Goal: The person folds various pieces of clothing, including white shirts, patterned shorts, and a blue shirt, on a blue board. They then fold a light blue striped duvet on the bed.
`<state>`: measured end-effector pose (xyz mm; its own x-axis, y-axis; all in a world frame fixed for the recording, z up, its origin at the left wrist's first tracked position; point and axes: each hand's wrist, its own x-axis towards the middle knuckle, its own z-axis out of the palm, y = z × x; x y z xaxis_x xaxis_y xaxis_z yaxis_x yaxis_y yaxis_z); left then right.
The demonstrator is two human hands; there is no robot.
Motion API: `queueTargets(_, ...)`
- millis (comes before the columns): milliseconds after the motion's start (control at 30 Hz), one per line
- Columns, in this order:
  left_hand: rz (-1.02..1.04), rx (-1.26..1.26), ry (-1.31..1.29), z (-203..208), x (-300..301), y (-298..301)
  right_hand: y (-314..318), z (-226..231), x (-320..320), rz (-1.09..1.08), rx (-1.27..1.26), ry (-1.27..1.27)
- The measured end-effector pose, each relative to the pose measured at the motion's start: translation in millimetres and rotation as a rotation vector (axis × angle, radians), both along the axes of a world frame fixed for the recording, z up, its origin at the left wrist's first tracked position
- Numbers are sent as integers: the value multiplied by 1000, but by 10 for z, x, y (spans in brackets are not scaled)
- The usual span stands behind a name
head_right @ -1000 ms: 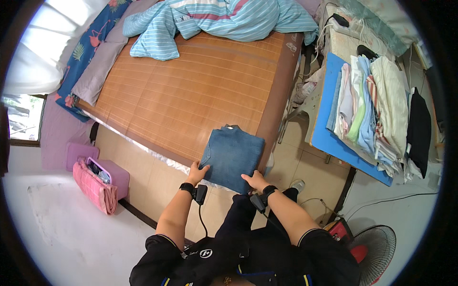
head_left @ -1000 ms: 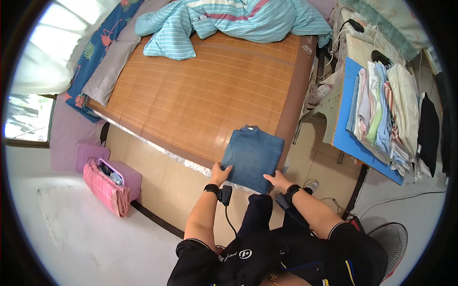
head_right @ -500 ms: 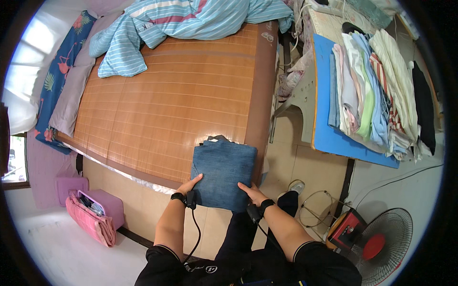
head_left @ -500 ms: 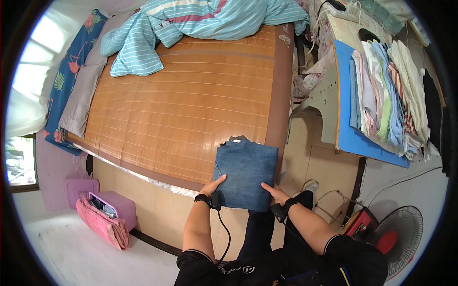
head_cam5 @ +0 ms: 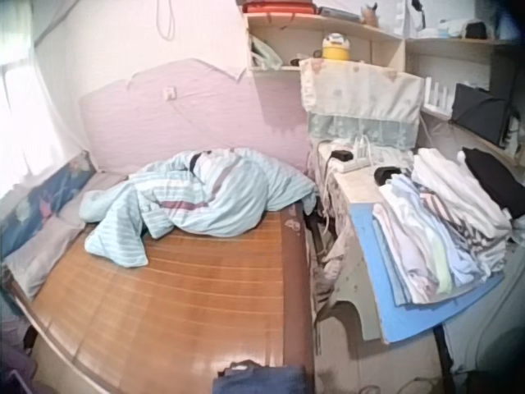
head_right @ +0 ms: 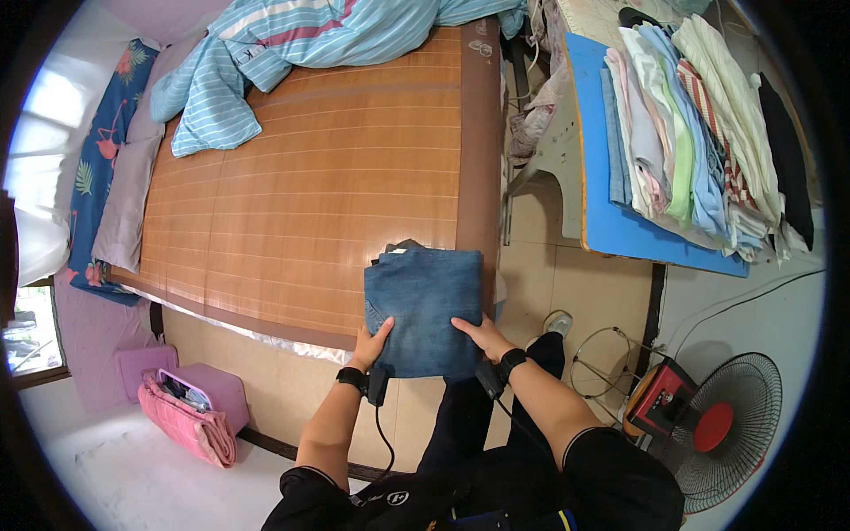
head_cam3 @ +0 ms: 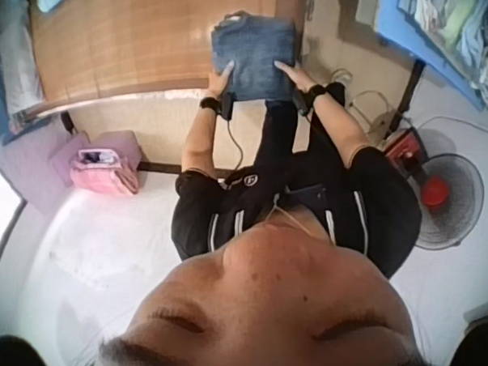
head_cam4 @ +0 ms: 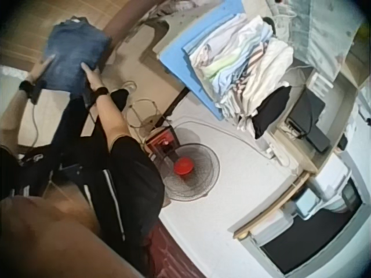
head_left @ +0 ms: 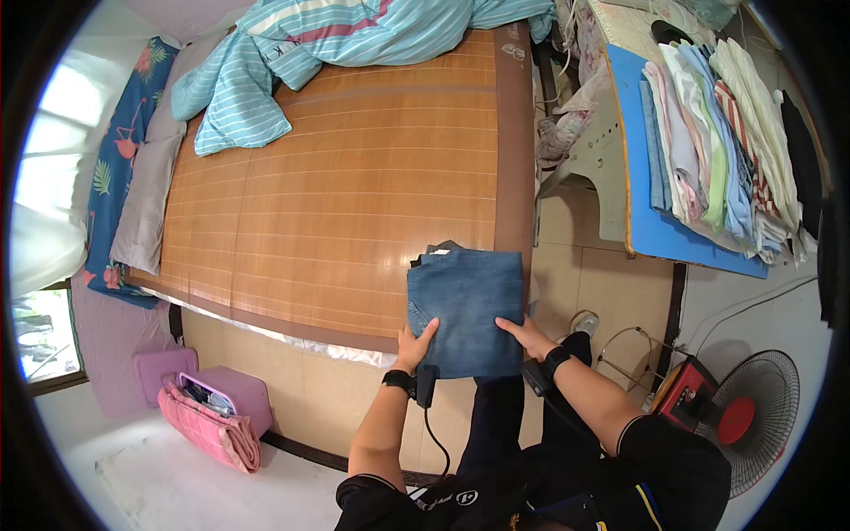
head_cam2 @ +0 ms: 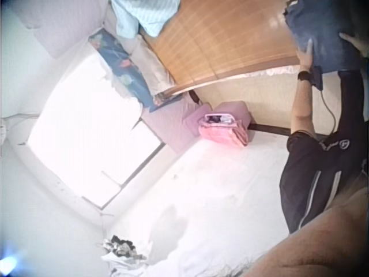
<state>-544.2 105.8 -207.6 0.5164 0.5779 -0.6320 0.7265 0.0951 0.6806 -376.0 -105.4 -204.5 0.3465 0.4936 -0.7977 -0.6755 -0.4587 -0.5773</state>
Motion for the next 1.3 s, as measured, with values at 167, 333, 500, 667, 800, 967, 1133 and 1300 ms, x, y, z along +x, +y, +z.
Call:
queueTargets(167, 37, 19, -266, 454, 113, -144, 2, 12, -60, -110, 64, 7)
queueTargets(333, -331, 529, -194, 893, 325, -505, -94, 1, -28, -301, 78, 303)
queueTargets(500, -367, 528, -244, 822, 409, -551, -101, 0, 13, -312, 51, 321)
queueTargets(667, 36, -202, -181, 429, 301, -24, -10, 117, -6, -256, 12, 292)
queueTargets(800, 194, -318, -50, 249, 275, 82, 51, 109, -29, -217, -28, 242)
queueTargets(967, -100, -11, 153, 416, 373, 29, -30, -66, 8, -232, -19, 278)
queueTargets(1133, -351, 478, 43, 833, 520, -487, -259, -165, 65, -180, 5, 395)
queueTargets(1300, -358, 494, -17, 877, 664, -594, -382, -155, 60, -205, 11, 401)
